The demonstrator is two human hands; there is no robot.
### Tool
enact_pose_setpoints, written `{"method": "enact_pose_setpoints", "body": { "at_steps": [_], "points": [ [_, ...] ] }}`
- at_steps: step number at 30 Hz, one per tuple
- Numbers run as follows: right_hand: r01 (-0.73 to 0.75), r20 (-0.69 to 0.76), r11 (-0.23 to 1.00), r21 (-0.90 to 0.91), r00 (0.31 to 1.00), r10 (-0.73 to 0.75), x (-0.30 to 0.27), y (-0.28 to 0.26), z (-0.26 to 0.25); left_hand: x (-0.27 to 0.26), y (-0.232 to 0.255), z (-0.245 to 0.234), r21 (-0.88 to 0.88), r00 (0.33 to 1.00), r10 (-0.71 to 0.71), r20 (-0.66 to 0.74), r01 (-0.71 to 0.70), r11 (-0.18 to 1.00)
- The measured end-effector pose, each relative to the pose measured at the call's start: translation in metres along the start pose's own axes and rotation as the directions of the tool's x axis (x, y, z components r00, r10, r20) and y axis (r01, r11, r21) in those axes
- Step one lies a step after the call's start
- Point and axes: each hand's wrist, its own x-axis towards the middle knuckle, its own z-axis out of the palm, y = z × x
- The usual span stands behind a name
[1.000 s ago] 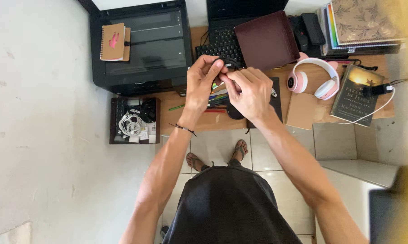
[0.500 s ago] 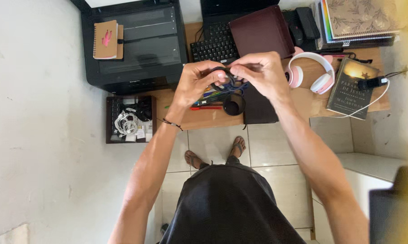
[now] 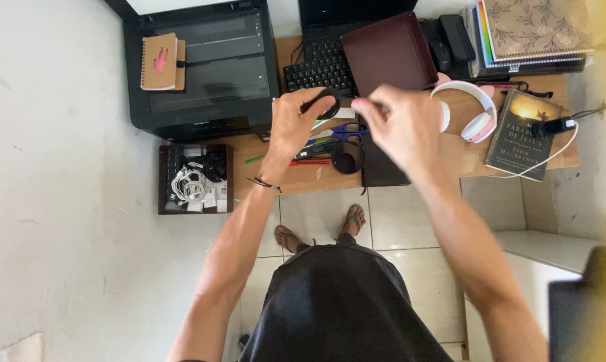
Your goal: The person organizes a cluttered desk by moving headphones, a book, and a pen holder, then empties the pen holder onto the surface. They open a drawer, remove various cables and chargers, and place them on the desk. Finally, they stack notebooks and papers on the printer.
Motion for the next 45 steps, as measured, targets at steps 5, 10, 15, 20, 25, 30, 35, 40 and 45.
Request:
{"method": "enact_pose_setpoints", "body": {
  "at_steps": [5, 10, 15, 20, 25, 30, 35, 40, 45],
  "points": [
    [0.006, -0.074, 0.999, 0.048, 0.997, -0.002, -0.019, -0.004, 0.022, 0.008, -0.014, -0.002, -0.524, 0.939, -0.338, 0.061, 0.318, 0.79],
    [-0.009, -0.155, 0.994, 0.107, 0.988, 0.026, -0.025, 0.009, 0.028, 0.008, -0.019, 0.0, -0.63, 0.955, -0.283, 0.089, 0.274, 0.727],
    [-0.057, -0.112, 0.998, 0.028, 0.992, 0.06, -0.036, 0.031, 0.013, 0.005, -0.017, -0.017, -0.678, 0.967, -0.246, 0.068, 0.225, 0.699],
    [-0.155, -0.316, 0.981, 0.12, 0.93, 0.186, -0.038, 0.068, 0.002, 0.012, -0.024, -0.022, -0.603, 0.958, -0.276, 0.083, 0.269, 0.751],
    [-0.057, -0.446, 0.998, 0.023, 0.893, 0.061, -0.052, 0.143, -0.029, 0.021, -0.051, -0.046, -0.58, 0.943, -0.305, -0.13, 0.177, 0.795],
    [-0.097, -0.481, 0.982, -0.16, 0.877, 0.008, -0.096, 0.25, -0.088, 0.015, -0.076, -0.116, -0.515, 0.975, -0.119, -0.187, 0.006, 0.857],
    [-0.324, -0.5, 0.829, 0.455, 0.678, 0.539, -0.135, 0.341, -0.118, 0.01, -0.071, -0.152, -0.401, 0.929, -0.25, -0.273, 0.127, 0.907],
    [-0.405, -0.117, 0.411, 0.817, 0.581, 0.805, -0.108, 0.354, -0.074, 0.026, -0.061, -0.044, -0.391, 0.952, -0.268, -0.147, 0.193, 0.9],
    [-0.426, -0.009, 0.312, 0.849, 0.579, 0.815, -0.07, 0.357, -0.019, 0.054, -0.062, 0.089, -0.453, 0.981, -0.142, 0.133, 0.187, 0.872]
  ]
}}
